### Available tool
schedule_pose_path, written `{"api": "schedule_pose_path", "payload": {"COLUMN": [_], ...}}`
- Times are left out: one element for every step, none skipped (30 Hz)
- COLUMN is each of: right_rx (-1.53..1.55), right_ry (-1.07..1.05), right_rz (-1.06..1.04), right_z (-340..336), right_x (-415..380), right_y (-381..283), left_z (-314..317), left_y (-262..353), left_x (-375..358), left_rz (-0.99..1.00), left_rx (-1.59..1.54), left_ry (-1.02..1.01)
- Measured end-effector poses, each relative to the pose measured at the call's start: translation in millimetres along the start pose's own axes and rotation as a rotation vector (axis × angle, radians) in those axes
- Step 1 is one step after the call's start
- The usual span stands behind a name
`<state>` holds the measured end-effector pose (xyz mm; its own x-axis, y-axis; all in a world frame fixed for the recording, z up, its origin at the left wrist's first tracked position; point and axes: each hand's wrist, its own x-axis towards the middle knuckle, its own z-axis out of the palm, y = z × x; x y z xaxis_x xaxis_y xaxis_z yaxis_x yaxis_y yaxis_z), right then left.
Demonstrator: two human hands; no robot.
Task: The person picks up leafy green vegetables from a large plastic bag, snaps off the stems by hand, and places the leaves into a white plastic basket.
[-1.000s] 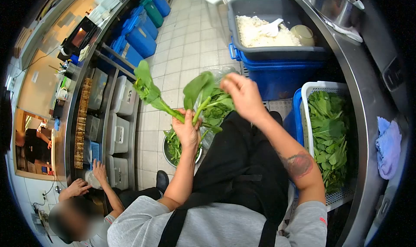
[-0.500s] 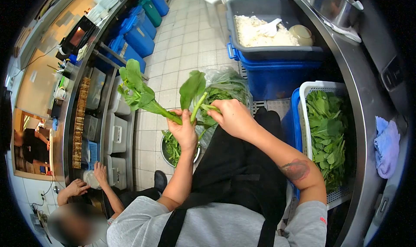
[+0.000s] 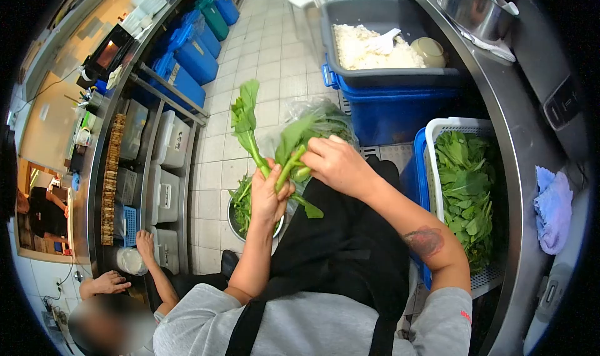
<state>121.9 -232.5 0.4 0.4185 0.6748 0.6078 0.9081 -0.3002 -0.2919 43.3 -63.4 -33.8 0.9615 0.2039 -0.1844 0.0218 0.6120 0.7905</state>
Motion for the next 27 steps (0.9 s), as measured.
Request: {"api": "schedule_pose_path", "payload": {"right_rx": [-0.007,-0.007,0.078,0.162,0.243,0.475,0.530,0.586,0.642,0.623,0.530,0.436,0.344,0.136,-0.070,0.014,0.036,0.330,0.484,0.483,0.478,0.438,0.396,0.340,0.285,0.210,0.256], "right_ry": [-0.002,-0.040,-0.007,0.027,0.062,0.045,0.070,0.093,0.116,0.096,0.084,0.071,0.058,0.087,0.115,0.180,0.133,0.165,0.207,0.141,0.078,-0.099,-0.272,-0.333,-0.394,-0.501,-0.517], "right_rz": [-0.024,-0.051,-0.012,0.029,0.071,0.233,0.288,0.346,0.405,0.388,0.337,0.284,0.233,0.173,0.112,0.336,0.534,0.657,0.678,0.631,0.583,0.483,0.384,0.331,0.276,0.334,0.334], "right_z": [2,2,7,14,18,16,18,20,22,24,21,18,15,10,4,-6,-24,-37,-49,-62,-68,-67,-65,-52,-42,-40,-32], "right_x": [-2,-5,-7,-9,-11,-11,-10,-10,-11,-13,-14,-15,-16,-18,-19,-17,-14,-10,-6,0,6,8,9,1,-4,-6,-11], "right_y": [1,0,-4,-9,-14,-21,-23,-26,-26,-24,-21,-18,-13,3,22,30,36,38,37,29,22,17,12,10,4,-2,0], "left_z": [1,1,1,3,5,8,10,8,7,8,8,8,7,5,5,5,5,5,-1,-9,-12,4,10,15,18,14,12], "left_y": [0,-2,-2,-1,-2,-3,-4,-7,-9,-11,-12,-12,-12,-12,-9,-3,3,5,1,-9,-16,-4,-4,-6,-8,-24,-24], "left_x": [-1,-2,-5,-7,-8,-8,-8,-7,-7,-6,-5,-5,-5,-6,-7,-9,-11,-11,-9,-3,0,-6,-7,-7,-7,-2,0], "left_rz": [0.021,0.042,0.060,0.078,0.099,0.119,0.139,0.136,0.141,0.148,0.157,0.145,0.133,0.120,0.104,0.090,0.076,0.050,0.101,0.147,0.196,0.049,0.045,0.043,0.041,0.257,0.283], "left_rx": [-0.006,-0.013,-0.019,-0.030,-0.003,0.024,0.049,0.002,-0.020,-0.043,-0.066,-0.066,-0.066,-0.064,0.004,0.072,0.141,0.269,0.419,0.568,0.715,0.790,0.787,0.784,0.782,0.702,0.736], "left_ry": [-0.015,-0.026,-0.034,-0.053,-0.034,-0.020,-0.006,-0.068,-0.082,-0.096,-0.112,-0.112,-0.112,-0.110,-0.081,-0.052,-0.023,-0.025,-0.098,-0.175,-0.258,-0.283,-0.313,-0.344,-0.372,-0.352,-0.356]}}
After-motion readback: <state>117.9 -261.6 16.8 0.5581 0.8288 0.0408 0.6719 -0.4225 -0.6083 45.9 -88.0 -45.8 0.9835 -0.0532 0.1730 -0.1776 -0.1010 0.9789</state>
